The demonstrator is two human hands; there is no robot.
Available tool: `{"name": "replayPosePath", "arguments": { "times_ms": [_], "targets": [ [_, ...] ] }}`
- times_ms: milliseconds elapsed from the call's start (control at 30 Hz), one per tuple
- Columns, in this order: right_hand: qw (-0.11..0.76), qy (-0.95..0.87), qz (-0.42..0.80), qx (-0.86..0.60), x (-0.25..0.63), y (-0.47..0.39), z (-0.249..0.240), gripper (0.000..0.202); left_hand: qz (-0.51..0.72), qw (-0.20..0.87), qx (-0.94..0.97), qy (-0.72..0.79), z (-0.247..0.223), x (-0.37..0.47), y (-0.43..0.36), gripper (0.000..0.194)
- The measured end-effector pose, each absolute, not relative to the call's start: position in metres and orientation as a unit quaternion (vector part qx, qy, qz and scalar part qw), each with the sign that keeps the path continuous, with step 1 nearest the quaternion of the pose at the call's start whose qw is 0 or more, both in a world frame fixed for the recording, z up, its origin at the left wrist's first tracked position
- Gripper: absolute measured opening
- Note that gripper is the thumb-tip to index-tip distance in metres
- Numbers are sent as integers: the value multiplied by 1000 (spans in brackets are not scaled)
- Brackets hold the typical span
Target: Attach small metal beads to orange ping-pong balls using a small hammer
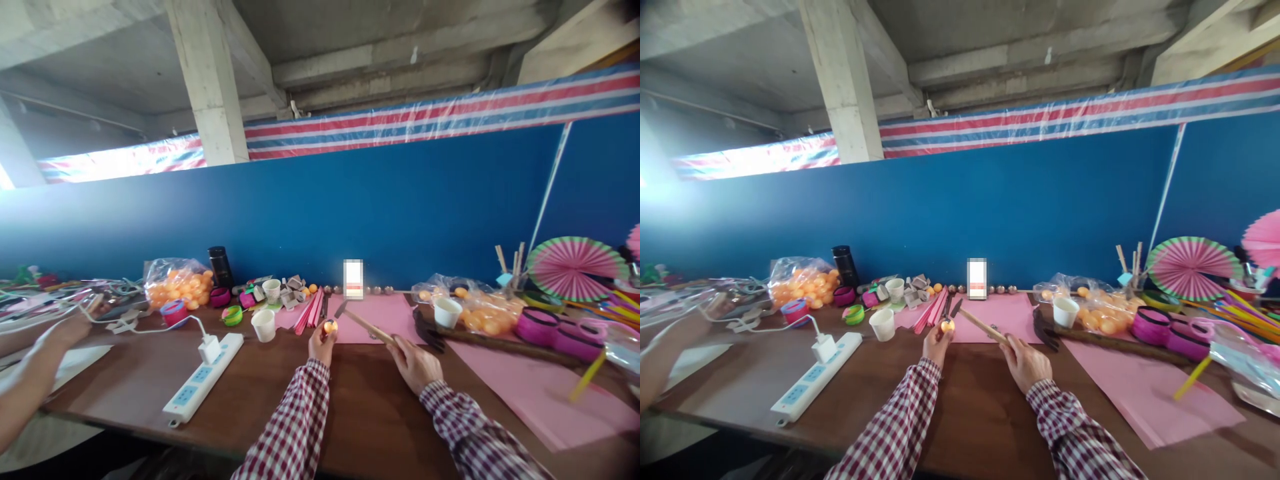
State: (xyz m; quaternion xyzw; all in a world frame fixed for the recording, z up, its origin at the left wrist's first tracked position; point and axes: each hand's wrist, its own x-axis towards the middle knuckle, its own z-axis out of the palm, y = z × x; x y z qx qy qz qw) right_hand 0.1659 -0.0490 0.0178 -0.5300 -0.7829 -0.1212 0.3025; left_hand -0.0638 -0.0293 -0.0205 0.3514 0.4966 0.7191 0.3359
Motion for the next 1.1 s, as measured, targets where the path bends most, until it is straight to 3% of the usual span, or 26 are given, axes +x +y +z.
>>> {"name": "replayPosePath", "arguments": {
  "times_ms": [233, 1100],
  "targets": [
    [276, -796, -121, -525, 165, -48, 14, 31, 726, 326, 360, 487, -17, -64, -31, 42],
    [304, -785, -129, -525, 164, -51, 18, 31, 709, 276, 398, 513, -4, -59, -39, 40]
  ]
}}
